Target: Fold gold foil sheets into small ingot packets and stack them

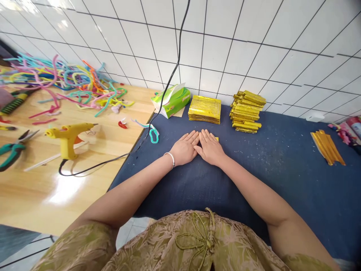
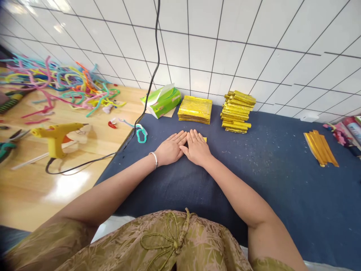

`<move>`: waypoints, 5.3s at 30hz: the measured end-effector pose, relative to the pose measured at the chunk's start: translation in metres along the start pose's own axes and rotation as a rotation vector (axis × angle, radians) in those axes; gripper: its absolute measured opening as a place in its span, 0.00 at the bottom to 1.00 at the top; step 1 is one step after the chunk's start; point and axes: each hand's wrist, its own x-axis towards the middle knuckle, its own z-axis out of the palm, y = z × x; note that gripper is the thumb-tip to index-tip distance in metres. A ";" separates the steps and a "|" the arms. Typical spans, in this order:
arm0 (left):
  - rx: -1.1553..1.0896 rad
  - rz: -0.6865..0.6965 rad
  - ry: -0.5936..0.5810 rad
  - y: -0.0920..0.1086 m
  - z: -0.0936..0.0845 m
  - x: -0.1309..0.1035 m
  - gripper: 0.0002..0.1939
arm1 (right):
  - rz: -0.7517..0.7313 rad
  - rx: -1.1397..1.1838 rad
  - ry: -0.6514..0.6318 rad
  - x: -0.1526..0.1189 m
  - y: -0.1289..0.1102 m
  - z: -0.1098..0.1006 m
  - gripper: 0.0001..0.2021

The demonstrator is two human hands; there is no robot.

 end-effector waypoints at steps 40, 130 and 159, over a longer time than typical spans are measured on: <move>-0.416 -0.112 0.174 -0.057 0.004 0.033 0.10 | 0.158 0.041 0.216 -0.021 0.059 -0.017 0.15; -0.337 0.006 0.155 -0.054 -0.007 -0.034 0.16 | -0.151 -0.016 -0.088 -0.042 0.075 -0.021 0.25; -0.231 0.098 0.025 -0.047 -0.006 -0.011 0.19 | -0.110 0.109 0.089 -0.044 0.084 -0.016 0.17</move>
